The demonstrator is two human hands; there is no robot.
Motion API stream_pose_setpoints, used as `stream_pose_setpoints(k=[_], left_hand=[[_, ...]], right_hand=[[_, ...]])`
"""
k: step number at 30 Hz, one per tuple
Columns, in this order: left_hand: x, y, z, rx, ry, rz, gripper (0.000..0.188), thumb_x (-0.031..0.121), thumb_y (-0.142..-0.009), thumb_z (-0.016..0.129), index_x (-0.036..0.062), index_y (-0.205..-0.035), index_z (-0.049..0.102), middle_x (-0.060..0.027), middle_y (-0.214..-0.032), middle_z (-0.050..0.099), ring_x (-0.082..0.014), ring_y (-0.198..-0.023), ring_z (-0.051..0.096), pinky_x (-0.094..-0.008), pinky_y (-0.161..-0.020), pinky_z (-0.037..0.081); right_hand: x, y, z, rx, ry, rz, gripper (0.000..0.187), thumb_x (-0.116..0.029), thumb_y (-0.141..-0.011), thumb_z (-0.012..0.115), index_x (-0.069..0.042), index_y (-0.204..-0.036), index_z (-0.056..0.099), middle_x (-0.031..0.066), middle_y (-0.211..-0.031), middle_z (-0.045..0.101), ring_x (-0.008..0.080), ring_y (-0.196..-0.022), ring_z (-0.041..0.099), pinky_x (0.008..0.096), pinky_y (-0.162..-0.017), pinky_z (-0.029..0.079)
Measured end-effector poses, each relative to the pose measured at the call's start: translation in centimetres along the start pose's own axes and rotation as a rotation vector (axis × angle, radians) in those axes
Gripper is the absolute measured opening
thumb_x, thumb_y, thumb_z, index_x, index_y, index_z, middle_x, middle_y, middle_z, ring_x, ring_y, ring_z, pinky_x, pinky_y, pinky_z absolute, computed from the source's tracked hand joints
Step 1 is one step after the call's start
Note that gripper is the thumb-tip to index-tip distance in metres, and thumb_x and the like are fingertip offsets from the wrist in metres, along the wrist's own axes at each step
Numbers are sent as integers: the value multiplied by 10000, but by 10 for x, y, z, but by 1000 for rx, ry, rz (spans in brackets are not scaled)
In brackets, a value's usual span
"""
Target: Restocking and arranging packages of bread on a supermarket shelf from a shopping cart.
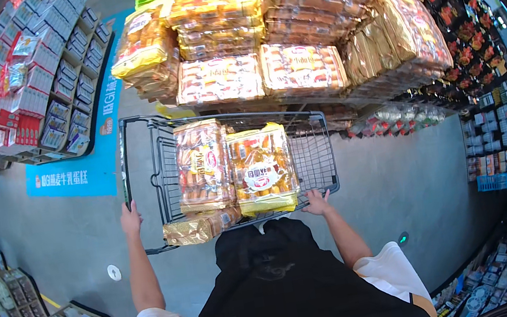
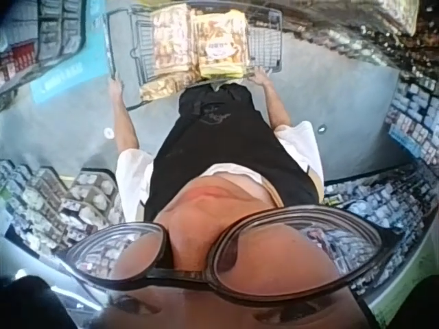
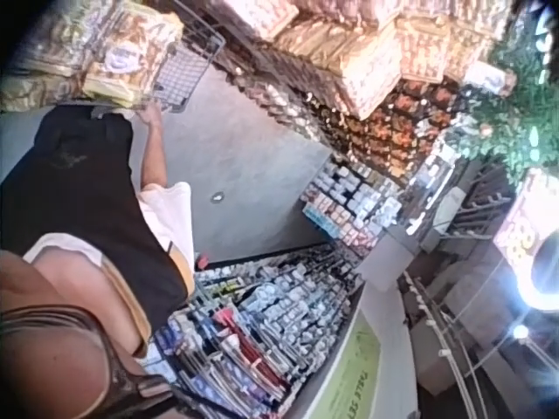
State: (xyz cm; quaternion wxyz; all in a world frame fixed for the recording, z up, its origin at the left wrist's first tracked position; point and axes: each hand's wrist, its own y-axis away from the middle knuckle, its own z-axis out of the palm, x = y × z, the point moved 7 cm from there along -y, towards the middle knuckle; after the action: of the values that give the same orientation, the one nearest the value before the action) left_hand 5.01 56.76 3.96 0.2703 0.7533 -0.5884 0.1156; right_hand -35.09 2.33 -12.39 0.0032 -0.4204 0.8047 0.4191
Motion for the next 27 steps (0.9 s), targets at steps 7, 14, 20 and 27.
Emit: stream_pose_setpoints(k=[7, 14, 20, 27], left_hand=[[17, -24, -27, 230, -129, 280, 399, 409, -858, 591, 96, -1105, 569, -147, -772, 655, -356, -738, 644, -468, -656, 482], [15, -34, -7, 252, -220, 167, 493, 398, -816, 617, 109, -1210, 554, -199, -880, 661, -396, -848, 628, -488, -753, 479], [51, -20, -22, 251, -223, 143, 484, 369, -816, 589, 113, -1225, 549, -205, -852, 658, -399, -808, 631, -489, -727, 485], [51, -19, -22, 281, -354, 25, 452, 402, -827, 561, 159, -1208, 554, -180, -763, 647, -395, -743, 631, -491, -667, 488]], right_hand=[[-8, -38, -61, 370, -647, -100, 526, -192, -835, 633, -56, -1273, 375, 118, -1153, 542, 230, -1035, 572, 386, -848, 479], [-243, -41, -298, 354, -1293, -317, 380, -202, -914, 574, -16, -1211, 428, 113, -1010, 569, 199, -892, 599, 330, -764, 508], [-334, -124, -439, 215, -1340, -527, 496, -309, -966, 470, 71, -1273, 383, 210, -1183, 543, 264, -1022, 598, 400, -860, 532], [-373, -196, -489, 278, -1740, -401, 806, -409, -947, 482, -58, -1472, -18, 309, -1454, 150, 411, -1280, 367, 504, -988, 458]])
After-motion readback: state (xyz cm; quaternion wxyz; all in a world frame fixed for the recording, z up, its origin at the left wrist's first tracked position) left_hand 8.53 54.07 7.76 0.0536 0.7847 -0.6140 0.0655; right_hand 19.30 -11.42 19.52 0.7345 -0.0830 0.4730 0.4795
